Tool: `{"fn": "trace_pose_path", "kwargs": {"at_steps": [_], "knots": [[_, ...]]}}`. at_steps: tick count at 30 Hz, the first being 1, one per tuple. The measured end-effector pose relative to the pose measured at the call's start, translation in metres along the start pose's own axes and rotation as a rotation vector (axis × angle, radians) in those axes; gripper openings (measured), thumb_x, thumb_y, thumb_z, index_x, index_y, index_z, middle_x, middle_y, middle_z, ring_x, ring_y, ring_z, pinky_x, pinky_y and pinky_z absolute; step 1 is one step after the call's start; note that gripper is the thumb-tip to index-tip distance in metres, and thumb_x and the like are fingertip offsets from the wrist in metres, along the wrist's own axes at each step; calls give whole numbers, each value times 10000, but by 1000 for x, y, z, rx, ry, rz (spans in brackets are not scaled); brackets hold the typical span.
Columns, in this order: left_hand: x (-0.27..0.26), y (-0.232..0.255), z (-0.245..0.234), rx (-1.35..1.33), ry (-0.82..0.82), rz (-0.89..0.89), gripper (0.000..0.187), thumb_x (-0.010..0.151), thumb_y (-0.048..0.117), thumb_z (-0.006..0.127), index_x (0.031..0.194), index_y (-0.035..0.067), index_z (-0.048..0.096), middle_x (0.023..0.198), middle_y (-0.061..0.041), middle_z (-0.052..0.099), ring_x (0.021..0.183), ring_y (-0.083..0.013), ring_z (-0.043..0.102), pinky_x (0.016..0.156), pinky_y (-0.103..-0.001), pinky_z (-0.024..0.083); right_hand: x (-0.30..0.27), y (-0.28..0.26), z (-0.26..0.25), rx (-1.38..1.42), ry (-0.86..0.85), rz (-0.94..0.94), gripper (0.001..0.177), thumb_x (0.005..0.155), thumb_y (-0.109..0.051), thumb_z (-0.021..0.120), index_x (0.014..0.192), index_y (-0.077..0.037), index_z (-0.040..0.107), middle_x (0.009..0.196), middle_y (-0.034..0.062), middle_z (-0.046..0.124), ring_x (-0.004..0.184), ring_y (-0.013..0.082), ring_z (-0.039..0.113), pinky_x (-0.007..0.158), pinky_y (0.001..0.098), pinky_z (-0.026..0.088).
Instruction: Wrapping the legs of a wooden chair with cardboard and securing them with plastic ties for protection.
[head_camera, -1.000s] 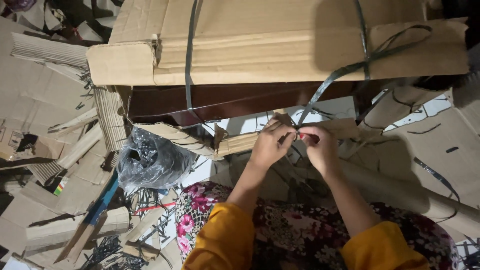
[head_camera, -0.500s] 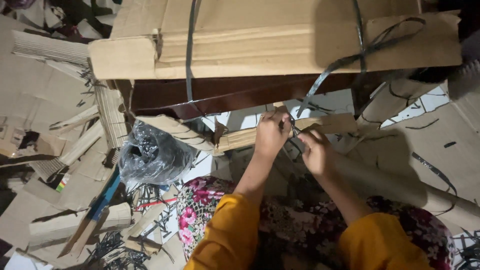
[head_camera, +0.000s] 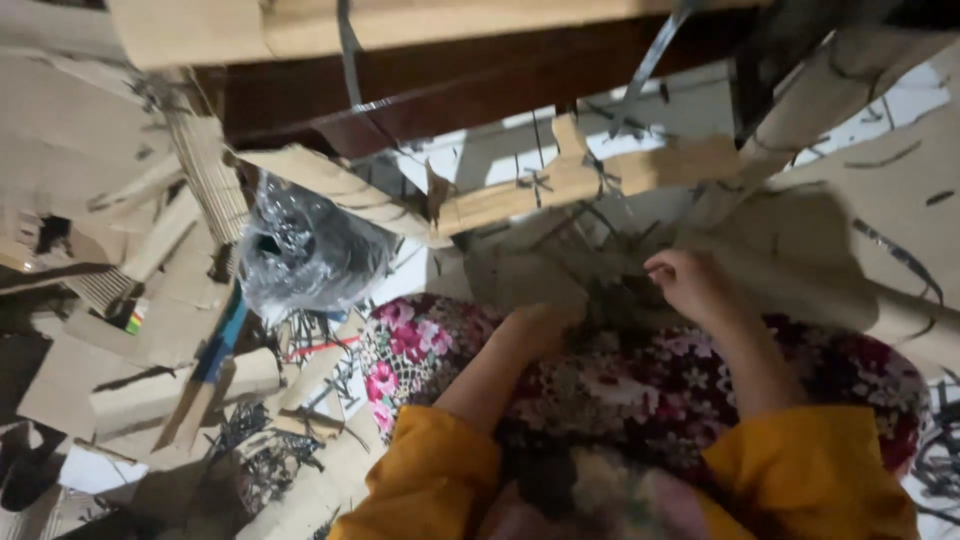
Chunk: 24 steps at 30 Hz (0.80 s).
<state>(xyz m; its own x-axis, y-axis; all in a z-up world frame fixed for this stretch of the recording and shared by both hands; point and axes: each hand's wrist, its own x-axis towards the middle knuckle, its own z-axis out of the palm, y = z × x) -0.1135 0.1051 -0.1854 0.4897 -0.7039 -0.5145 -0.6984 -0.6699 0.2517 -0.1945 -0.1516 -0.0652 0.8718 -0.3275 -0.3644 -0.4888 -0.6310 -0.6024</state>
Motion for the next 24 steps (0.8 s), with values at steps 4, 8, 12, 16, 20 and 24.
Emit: {"fn": "trace_pose_path", "kwargs": {"at_steps": [4, 8, 12, 16, 20, 24], "knots": [[1, 42, -33, -149, -102, 250, 338, 963, 289, 576, 1210, 93, 699, 1035, -178, 727, 952, -376, 732, 838, -464, 614, 9, 6, 14, -78, -98, 86, 206, 966, -122, 662, 1118, -122, 800, 1048, 179, 800, 1063, 396, 732, 885, 521, 584], [73, 23, 69, -6, -110, 262, 361, 833, 533, 718, 925, 193, 798, 797, -55, 735, 781, -249, 744, 645, -380, 625, 27, 14, 43, -316, -172, 177, 169, 918, -306, 714, 1035, -254, 824, 1084, 70, 807, 1123, 308, 731, 947, 468, 569], [49, 30, 43, -32, -156, 203, 305, 922, 317, 613, 1038, 83, 771, 939, -128, 749, 900, -306, 751, 677, -453, 639, 62, 80, 121, -33, -109, 405, 375, 1021, -219, 473, 1211, -67, 758, 1204, 260, 732, 1216, 464, 643, 1034, 629, 471], [51, 22, 31, -6, -139, 95, 251, 904, 292, 614, 921, 100, 775, 825, -86, 738, 802, -268, 752, 562, -446, 604, 74, 46, 116, -172, -249, 510, 409, 933, -307, 508, 1055, -95, 835, 1152, 185, 780, 1208, 388, 678, 1009, 556, 507], [63, 17, 24, 6, -170, 9, 225, 920, 206, 598, 950, 61, 768, 867, -109, 752, 870, -292, 762, 601, -466, 607, 84, 106, 147, 28, -82, 567, 423, 881, -321, 501, 1048, -96, 818, 1125, 174, 763, 1165, 429, 670, 957, 609, 500], [43, 25, -11, -69, -151, -15, 239, 917, 141, 543, 938, 22, 749, 827, -128, 729, 818, -302, 751, 610, -453, 600, 70, 2, 73, -34, -74, 614, 513, 874, -388, 651, 1252, -51, 731, 1244, 189, 706, 1229, 376, 642, 1000, 550, 490]]}}
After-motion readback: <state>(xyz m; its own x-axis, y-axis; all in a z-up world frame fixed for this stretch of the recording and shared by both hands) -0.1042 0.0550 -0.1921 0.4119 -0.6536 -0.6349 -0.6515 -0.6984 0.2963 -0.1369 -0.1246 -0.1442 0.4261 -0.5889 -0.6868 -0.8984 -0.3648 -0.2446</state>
